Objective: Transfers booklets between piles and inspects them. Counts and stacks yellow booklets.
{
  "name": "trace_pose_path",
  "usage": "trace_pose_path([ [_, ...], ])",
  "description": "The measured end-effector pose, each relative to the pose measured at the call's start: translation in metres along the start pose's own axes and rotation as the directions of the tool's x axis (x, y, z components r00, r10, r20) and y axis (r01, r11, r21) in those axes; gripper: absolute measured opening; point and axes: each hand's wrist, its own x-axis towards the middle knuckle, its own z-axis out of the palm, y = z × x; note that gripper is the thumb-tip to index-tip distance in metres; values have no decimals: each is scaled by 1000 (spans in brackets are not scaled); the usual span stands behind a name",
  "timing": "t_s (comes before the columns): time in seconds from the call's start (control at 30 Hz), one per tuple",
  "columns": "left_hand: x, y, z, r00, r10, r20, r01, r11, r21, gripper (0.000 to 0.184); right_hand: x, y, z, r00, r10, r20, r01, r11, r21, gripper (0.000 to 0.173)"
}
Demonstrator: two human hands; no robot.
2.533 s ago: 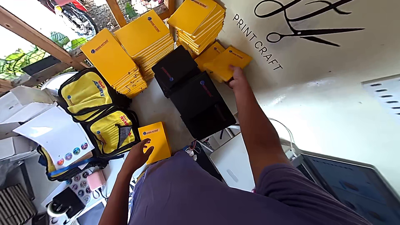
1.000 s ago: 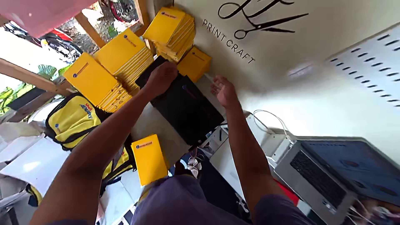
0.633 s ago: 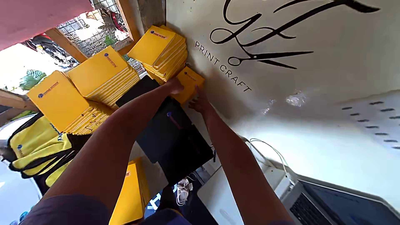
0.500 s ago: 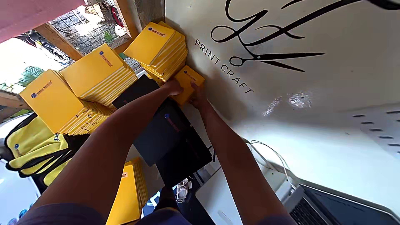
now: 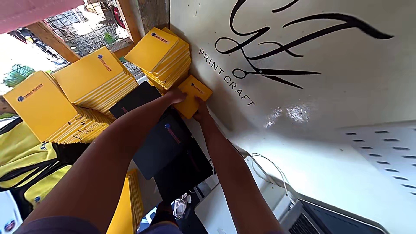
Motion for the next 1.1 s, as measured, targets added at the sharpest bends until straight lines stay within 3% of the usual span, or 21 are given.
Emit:
trace_pose_path([
  [0.13, -5, 4, -11, 994, -14, 111, 13, 1000, 3, 85, -1, 7, -7, 997, 13, -74, -11, 1000, 27, 59],
  [0.23, -12, -1, -20, 986, 42, 162, -55, 995, 79, 80, -9, 11, -16, 995, -70, -75, 79, 990, 115, 50],
  [0.33, -16, -8, -16, 972, 156, 174, -185, 969, 166, 65, -19, 14, -28, 996, -71, -51, 78, 985, 154, 43],
  [0.43, -38, -13, -15, 923, 382, 54, -385, 921, 58, 53, -29, 19, -37, 983, -169, -73, 177, 977, 122, 41],
  [0.5, -61, -16, -17, 858, 511, -42, -512, 859, -4, 46, -44, 23, -40, 953, -299, -55, 303, 950, 80, 50],
  [0.67, -128, -32, -27, 746, 639, -187, -659, 748, -73, 38, -102, -1, -27, 816, -579, -7, 567, 801, -193, 75],
  [0.77, -161, -33, -35, 720, 615, -322, -680, 718, -148, 50, -153, -29, -7, 709, -703, 52, 680, 662, -315, 83],
  [0.9, -211, -22, -63, 634, 647, -424, -765, 603, -225, 101, -249, -54, 26, 543, -799, 260, 831, 467, -301, 61],
  [1.0, -272, -21, -84, 493, 746, -447, -870, 422, -256, 118, -317, -39, 50, 440, -774, 456, 897, 404, -180, 48],
  [1.1, -343, -42, -65, 476, 704, -528, -879, 365, -305, 122, -373, 13, 80, 395, -659, 640, 894, 435, -105, 35],
])
